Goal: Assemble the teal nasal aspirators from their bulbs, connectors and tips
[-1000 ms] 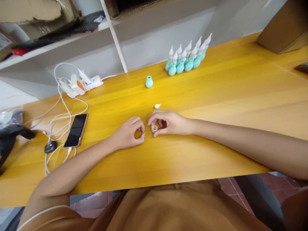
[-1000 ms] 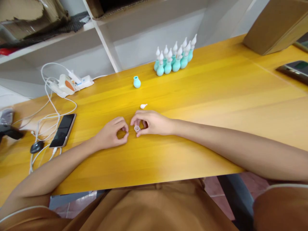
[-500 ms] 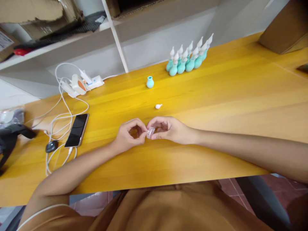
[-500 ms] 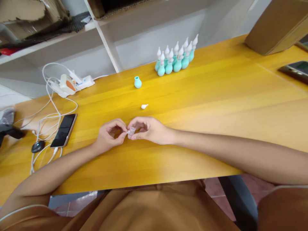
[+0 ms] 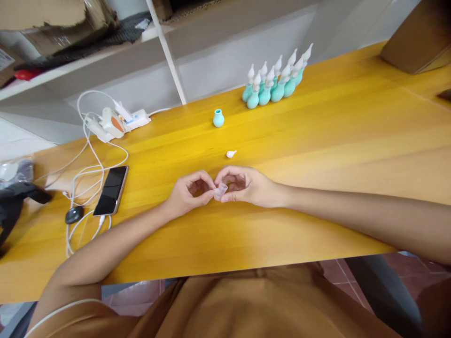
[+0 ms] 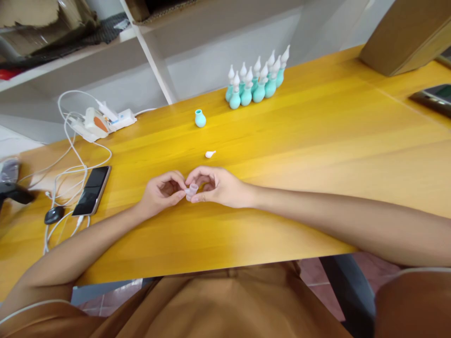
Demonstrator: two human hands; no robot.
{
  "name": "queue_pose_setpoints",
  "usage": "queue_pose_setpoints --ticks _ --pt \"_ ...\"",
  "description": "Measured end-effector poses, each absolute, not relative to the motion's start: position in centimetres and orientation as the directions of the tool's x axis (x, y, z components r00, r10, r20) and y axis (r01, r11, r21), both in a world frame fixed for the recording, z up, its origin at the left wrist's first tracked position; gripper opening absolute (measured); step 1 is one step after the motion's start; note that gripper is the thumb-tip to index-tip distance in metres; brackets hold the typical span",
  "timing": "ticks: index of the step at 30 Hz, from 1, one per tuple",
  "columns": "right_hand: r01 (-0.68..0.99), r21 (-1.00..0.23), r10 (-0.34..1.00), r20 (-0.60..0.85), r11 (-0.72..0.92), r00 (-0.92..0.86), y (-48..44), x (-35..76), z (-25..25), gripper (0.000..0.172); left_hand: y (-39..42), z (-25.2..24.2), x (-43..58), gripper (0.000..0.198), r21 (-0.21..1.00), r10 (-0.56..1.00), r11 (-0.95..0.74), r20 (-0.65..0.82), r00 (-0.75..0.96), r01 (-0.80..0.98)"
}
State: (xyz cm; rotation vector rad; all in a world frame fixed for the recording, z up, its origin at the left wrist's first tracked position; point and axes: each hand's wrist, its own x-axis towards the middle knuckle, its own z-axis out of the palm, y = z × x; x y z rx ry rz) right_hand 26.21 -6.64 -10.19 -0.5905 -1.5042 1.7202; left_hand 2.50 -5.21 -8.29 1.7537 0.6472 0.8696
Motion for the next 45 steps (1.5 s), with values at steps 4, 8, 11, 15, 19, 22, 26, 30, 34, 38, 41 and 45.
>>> queue_pose_setpoints --ticks 4,8,11,15,19,22,26,30,34,38,41,45 --pt "-0.240 -0.971 0.784 0.133 -0.020 -0.606 -6.7 26.2 -10.1 0.040 -4.5 -8.1 2.3 0.027 0.973 0.738 -0.232 0.173 0.653 0.004" --pt "-0.240 -0.971 0.780 0.134 -0.021 -0.611 -6.7 26.3 -10.0 0.041 -4.1 -8.1 2.1 0.031 0.981 0.727 -0.194 0.140 0.672 0.005" --pt "-0.244 -0.970 0.776 0.139 -0.019 -0.615 -6.7 26.3 -9.9 0.041 -4.0 -8.2 2.0 0.029 0.988 0.703 -0.154 0.118 0.702 -0.012" --pt "-0.248 -0.968 0.768 0.132 -0.035 -0.627 -6.9 26.3 -9.7 0.041 -3.8 -8.2 1.9 0.026 0.997 0.680 -0.079 0.068 0.730 -0.020" --pt "-0.225 -0.974 0.775 0.126 -0.022 -0.620 -7.0 26.2 -9.5 0.040 -3.7 -8.1 1.8 0.022 0.999 0.648 -0.030 0.043 0.761 -0.031" --pt "-0.222 -0.975 0.779 0.131 -0.010 -0.613 -7.1 26.2 -9.5 0.040 -3.8 -8.1 1.6 0.021 1.000 0.629 0.001 0.013 0.777 -0.017" --pt "-0.214 -0.977 0.780 0.134 0.000 -0.612 -7.2 26.2 -9.5 0.039 -3.7 -8.0 1.4 0.021 0.999 0.616 0.008 -0.029 0.787 0.031" --pt "-0.201 -0.980 0.779 0.128 0.003 -0.614 -7.2 26.2 -9.3 0.038 -3.7 -7.8 1.4 0.021 0.999 0.605 0.008 -0.042 0.795 0.046" --pt "-0.207 -0.978 0.778 0.128 -0.002 -0.615 -7.2 26.2 -9.2 0.037 -3.8 -7.8 1.4 0.022 0.998 0.610 0.010 -0.054 0.791 0.061" --pt "-0.212 -0.977 0.767 0.112 -0.031 -0.631 -7.3 26.2 -9.3 0.034 -3.8 -7.9 1.4 0.024 0.997 0.611 0.013 -0.071 0.789 0.080" --pt "-0.218 -0.975 0.761 0.105 -0.049 -0.640 -7.3 26.3 -9.2 0.032 -3.8 -7.9 1.4 0.026 0.996 0.611 0.018 -0.084 0.787 0.092" --pt "-0.211 -0.976 0.762 0.096 -0.055 -0.640 -7.2 26.3 -9.3 0.032 -4.0 -7.8 1.5 0.027 0.994 0.618 0.023 -0.095 0.781 0.103"
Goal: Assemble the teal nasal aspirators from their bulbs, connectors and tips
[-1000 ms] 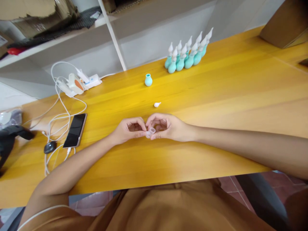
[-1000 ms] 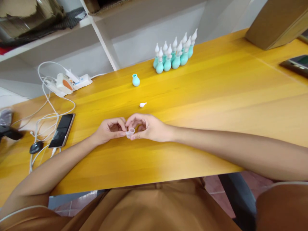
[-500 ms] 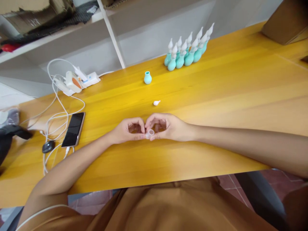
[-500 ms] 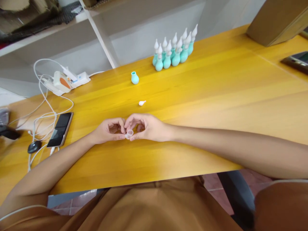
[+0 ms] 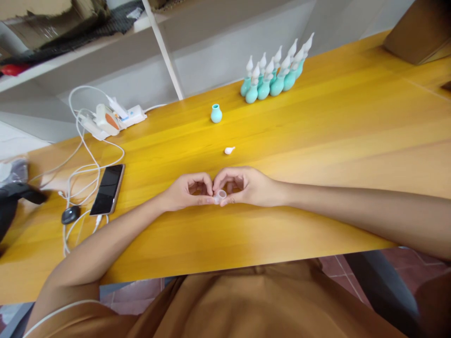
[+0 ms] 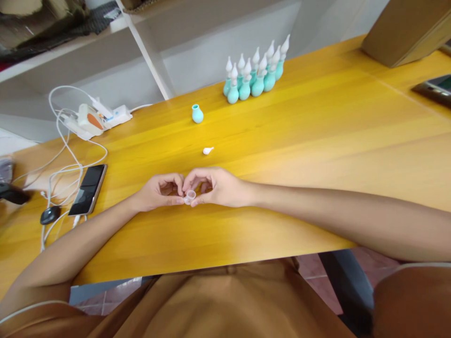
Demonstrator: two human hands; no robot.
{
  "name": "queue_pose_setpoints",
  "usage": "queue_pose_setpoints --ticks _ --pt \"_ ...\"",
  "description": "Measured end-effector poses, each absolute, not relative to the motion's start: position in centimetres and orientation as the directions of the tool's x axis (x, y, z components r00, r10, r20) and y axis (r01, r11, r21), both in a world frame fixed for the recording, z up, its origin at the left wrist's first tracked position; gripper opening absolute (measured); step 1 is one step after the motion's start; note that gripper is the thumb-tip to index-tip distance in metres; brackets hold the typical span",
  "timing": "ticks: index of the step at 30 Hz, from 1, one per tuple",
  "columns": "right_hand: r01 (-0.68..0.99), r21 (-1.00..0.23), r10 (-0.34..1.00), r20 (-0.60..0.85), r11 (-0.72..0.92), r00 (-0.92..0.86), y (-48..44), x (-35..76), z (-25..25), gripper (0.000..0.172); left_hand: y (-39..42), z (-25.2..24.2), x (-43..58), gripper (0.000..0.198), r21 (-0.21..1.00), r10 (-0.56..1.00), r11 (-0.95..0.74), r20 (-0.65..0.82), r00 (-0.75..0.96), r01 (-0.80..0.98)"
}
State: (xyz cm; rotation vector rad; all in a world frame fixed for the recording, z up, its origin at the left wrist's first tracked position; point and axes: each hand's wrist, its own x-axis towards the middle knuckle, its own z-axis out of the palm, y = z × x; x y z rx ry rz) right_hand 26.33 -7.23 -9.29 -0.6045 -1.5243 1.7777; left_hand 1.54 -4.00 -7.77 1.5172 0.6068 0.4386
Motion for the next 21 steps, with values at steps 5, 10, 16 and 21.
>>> queue_pose_setpoints --ticks 5,10,16,21 --pt "-0.195 -0.980 0.762 0.093 -0.045 -0.641 -7.4 26.2 -9.5 0.033 -3.9 -7.7 1.6 0.027 0.996 0.613 0.020 -0.078 0.786 0.083" --pt "-0.175 -0.981 0.798 0.171 0.083 -0.578 -5.8 27.1 -9.1 0.031 -3.5 -8.3 1.3 0.035 0.999 0.671 0.045 -0.032 0.741 0.003" --pt "-0.098 -0.976 0.925 0.216 0.194 -0.314 -0.7 30.8 -9.5 0.043 -3.4 -8.7 1.4 0.036 0.985 0.734 0.150 -0.055 0.677 -0.083" --pt "-0.003 -0.997 0.898 0.076 0.083 -0.434 0.9 32.2 -9.8 0.047 -3.5 -8.6 1.5 0.034 0.990 0.727 0.129 -0.056 0.685 -0.056"
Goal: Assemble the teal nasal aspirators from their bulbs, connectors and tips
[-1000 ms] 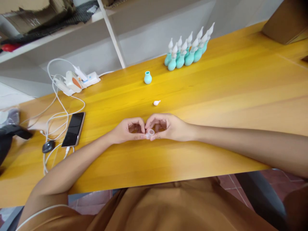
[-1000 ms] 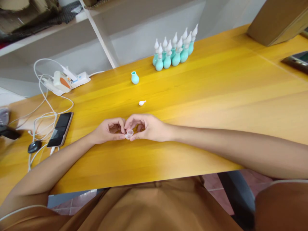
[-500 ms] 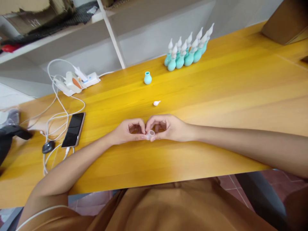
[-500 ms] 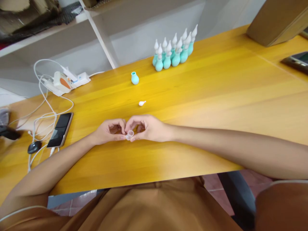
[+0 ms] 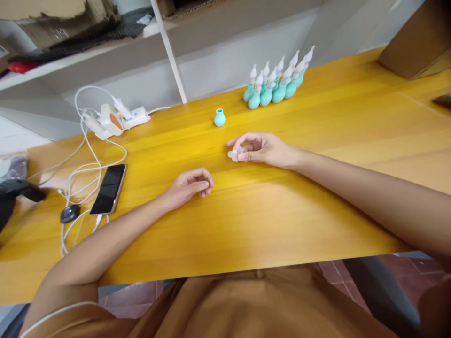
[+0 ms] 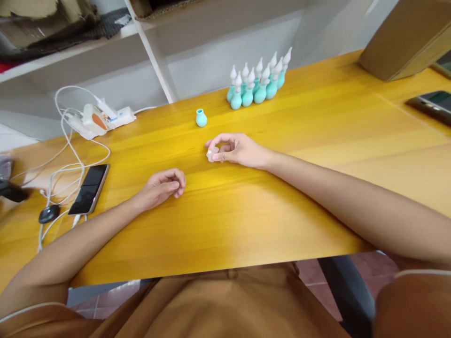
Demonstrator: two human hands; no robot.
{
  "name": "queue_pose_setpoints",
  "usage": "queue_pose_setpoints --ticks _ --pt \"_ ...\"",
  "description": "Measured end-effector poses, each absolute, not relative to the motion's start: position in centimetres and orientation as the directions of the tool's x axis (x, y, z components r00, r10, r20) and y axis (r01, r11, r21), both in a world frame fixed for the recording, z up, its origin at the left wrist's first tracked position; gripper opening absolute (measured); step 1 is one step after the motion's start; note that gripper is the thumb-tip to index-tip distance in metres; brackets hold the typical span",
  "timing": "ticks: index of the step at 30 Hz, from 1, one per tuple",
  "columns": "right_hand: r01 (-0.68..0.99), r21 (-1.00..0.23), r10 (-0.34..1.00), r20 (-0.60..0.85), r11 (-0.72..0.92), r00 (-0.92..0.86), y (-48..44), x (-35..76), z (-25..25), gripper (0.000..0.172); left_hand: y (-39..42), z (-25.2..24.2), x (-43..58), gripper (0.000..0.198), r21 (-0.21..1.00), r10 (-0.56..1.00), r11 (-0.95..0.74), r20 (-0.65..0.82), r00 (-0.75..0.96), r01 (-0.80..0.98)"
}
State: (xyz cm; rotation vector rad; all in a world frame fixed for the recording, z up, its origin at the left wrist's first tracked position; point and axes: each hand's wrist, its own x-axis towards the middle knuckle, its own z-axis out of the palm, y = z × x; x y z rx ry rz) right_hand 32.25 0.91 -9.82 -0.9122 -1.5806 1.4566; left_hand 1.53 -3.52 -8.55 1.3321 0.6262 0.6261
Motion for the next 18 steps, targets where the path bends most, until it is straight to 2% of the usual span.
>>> queue_pose_setpoints --ticks 5,11,16,18 --pt "0.135 -0.982 0.893 0.058 0.131 -0.446 0.5 31.5 -10.0 0.043 -3.5 -8.5 1.4 0.035 0.996 0.725 0.091 -0.061 0.686 -0.008" --pt "0.171 -0.969 0.900 0.088 0.177 -0.428 0.2 31.2 -10.7 0.044 -3.5 -8.7 1.6 0.035 0.999 0.720 -0.002 -0.034 0.693 0.051" --pt "-0.021 -0.992 0.869 0.120 0.125 -0.480 -1.9 29.6 -10.2 0.042 -4.4 -9.0 2.1 0.036 0.984 0.811 -0.152 0.072 0.580 0.092" --pt "-0.133 -0.989 0.851 0.125 0.066 -0.511 -3.4 28.5 -9.9 0.041 -4.8 -9.1 2.3 0.046 0.975 0.834 -0.193 0.101 0.542 0.114"
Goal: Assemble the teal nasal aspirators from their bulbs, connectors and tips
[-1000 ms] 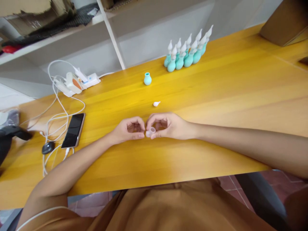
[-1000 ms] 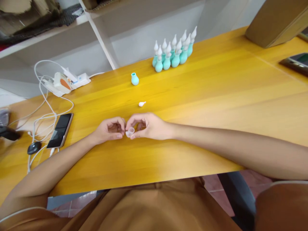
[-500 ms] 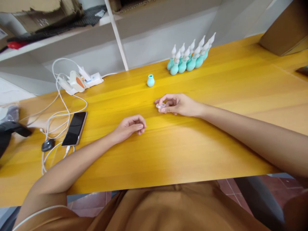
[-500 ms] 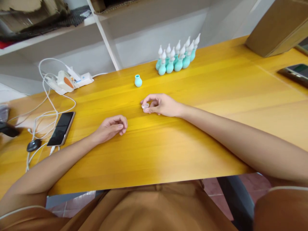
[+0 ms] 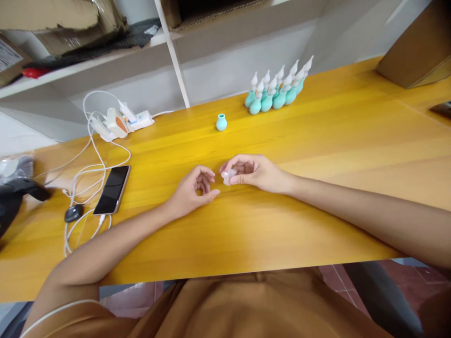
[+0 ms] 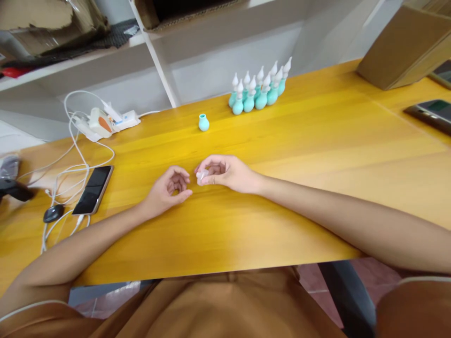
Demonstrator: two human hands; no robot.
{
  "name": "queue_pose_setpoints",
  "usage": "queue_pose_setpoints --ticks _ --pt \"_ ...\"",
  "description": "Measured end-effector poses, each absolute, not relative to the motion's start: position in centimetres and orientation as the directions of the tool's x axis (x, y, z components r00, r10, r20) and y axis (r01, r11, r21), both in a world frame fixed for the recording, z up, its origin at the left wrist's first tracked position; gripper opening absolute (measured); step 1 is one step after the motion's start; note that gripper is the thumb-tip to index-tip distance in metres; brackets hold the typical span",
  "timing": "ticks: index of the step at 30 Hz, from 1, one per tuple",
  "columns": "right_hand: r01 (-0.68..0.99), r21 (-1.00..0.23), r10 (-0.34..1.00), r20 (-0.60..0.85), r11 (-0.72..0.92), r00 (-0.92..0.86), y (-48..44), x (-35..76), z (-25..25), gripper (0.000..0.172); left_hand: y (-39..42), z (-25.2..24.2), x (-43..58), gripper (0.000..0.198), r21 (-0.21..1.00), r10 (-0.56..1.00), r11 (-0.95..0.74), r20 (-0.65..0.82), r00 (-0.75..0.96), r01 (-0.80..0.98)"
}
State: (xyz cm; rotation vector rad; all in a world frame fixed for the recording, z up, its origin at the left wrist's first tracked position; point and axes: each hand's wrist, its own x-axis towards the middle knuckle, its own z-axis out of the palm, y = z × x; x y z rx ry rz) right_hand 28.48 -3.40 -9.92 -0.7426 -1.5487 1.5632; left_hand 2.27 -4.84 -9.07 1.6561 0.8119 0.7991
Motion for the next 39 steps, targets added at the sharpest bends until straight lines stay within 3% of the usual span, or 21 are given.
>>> queue_pose_setpoints --ticks 3,6,15,20,25,28,33,39 --pt "-0.267 -0.964 0.832 0.149 0.001 -0.534 -5.5 26.8 -9.8 0.037 -5.5 -9.0 2.5 0.060 0.986 0.844 -0.148 0.085 0.529 0.077" --pt "-0.319 -0.946 0.830 0.217 0.049 -0.514 -6.9 25.8 -9.7 0.033 -5.9 -8.9 2.8 0.065 0.998 0.840 -0.021 0.053 0.541 -0.065" --pt "-0.212 -0.957 0.818 0.282 0.200 -0.502 -6.9 26.2 -9.9 0.037 -5.5 -9.4 2.9 0.062 0.972 0.822 0.195 -0.088 0.562 -0.133" --pt "-0.105 -0.959 0.809 0.279 0.263 -0.518 -6.8 26.4 -9.9 0.039 -5.4 -9.5 2.9 0.059 0.973 0.825 0.190 -0.084 0.559 -0.133" --pt "0.020 -0.904 0.789 0.361 0.427 -0.497 -6.9 26.6 -9.7 0.018 -5.2 -9.5 2.8 0.058 0.988 0.823 0.128 -0.056 0.565 -0.089" --pt "0.079 -0.882 0.799 0.380 0.465 -0.465 -7.0 26.6 -9.7 0.014 -5.1 -9.4 2.7 0.058 0.993 0.817 0.106 -0.061 0.573 -0.045" --pt "0.105 -0.908 0.863 0.342 0.405 -0.373 -6.9 26.6 -9.7 0.018 -5.1 -9.8 2.6 0.058 0.989 0.810 0.134 -0.069 0.583 -0.069" --pt "-0.020 -0.966 0.897 0.247 0.258 -0.365 -6.3 26.8 -9.7 0.035 -5.0 -9.6 2.5 0.050 0.993 0.825 0.084 -0.019 0.565 -0.088"
